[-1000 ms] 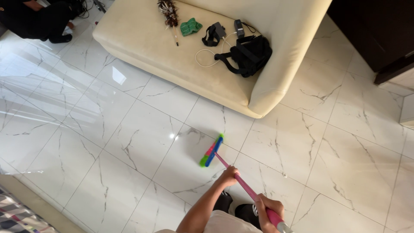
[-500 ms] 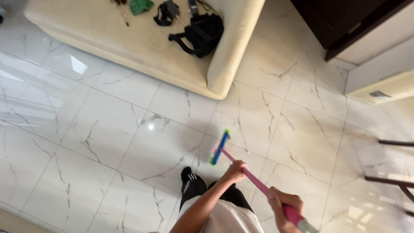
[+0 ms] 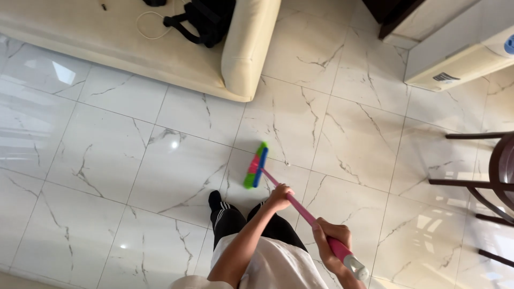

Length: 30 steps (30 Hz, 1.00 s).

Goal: Sweep the floor in the hotel room using a broom.

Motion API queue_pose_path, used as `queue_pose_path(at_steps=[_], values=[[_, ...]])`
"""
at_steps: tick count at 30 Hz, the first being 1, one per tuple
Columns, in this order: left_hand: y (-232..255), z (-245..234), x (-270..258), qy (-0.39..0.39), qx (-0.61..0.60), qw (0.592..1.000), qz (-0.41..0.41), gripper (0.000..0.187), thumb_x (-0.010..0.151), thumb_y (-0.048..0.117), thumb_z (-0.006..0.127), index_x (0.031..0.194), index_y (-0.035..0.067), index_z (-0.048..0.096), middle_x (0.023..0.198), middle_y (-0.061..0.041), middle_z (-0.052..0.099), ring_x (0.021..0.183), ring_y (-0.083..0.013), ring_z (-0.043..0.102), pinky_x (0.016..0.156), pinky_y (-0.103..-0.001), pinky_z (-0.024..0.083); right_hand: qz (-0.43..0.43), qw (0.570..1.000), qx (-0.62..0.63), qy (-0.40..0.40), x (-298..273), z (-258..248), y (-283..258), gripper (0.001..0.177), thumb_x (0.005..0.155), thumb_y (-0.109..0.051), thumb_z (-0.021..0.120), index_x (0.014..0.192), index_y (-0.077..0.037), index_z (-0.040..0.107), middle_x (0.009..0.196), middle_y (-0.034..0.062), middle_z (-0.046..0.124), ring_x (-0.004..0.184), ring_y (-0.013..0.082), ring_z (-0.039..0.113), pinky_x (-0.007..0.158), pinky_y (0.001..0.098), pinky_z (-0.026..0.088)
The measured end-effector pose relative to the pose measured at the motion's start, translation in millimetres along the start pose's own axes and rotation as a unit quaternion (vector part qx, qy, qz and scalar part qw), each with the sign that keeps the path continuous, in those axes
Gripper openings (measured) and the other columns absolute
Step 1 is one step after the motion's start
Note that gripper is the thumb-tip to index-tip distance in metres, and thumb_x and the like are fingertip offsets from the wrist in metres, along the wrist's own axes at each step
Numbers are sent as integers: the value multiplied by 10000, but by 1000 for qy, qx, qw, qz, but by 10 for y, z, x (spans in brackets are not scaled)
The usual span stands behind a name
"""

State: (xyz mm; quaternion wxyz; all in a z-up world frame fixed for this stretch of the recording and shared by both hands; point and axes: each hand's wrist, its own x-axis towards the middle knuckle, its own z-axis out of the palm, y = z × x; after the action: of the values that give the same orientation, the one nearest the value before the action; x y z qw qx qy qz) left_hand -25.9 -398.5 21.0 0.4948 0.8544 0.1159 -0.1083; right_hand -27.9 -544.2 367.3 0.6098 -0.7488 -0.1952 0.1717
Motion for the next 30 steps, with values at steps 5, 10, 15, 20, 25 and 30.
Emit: queue_pose_path(at_steps=[5,10,15,20,25,30], values=[[580,-30,17,-108,-22,994,13,88,861,136,679,825,66,720,993,-111,699,1035,-308,660,927,-447,557,5,998,-55,33,-2,-302,-381,263,864,45,601,601,58,599,466,77,556,329,121,453,370,318,318],[729,-256,-164,-83,10,996,33,111,858,95,672,772,40,716,916,-147,710,992,-315,678,1047,-453,500,-67,998,10,-13,-166,-563,-469,353,933,34,543,585,0,490,545,60,526,450,115,470,469,304,337],[182,-239,0,-46,68,997,7,87,847,94,693,785,34,702,919,-168,700,986,-329,670,1016,-457,521,18,996,58,58,-161,-361,37,258,897,27,524,658,64,613,520,81,540,411,117,441,417,308,344],[265,40,110,-115,39,993,-6,73,833,88,693,847,88,765,977,-140,707,989,-321,682,918,-432,571,42,997,-2,59,-150,-327,67,350,945,11,565,597,43,565,516,62,525,416,125,404,443,325,314],[792,354,167,-108,-27,994,14,66,838,85,680,875,66,730,1000,-125,711,992,-318,693,900,-424,570,8,997,-71,6,17,-400,-468,236,884,20,599,651,57,600,537,74,545,426,142,479,438,345,366],[1139,58,16,-97,-35,993,54,88,842,96,670,858,30,725,977,-142,730,1002,-343,677,953,-446,538,28,992,-84,95,-202,-743,-567,141,844,3,607,780,93,695,489,68,621,346,137,520,359,332,376]])
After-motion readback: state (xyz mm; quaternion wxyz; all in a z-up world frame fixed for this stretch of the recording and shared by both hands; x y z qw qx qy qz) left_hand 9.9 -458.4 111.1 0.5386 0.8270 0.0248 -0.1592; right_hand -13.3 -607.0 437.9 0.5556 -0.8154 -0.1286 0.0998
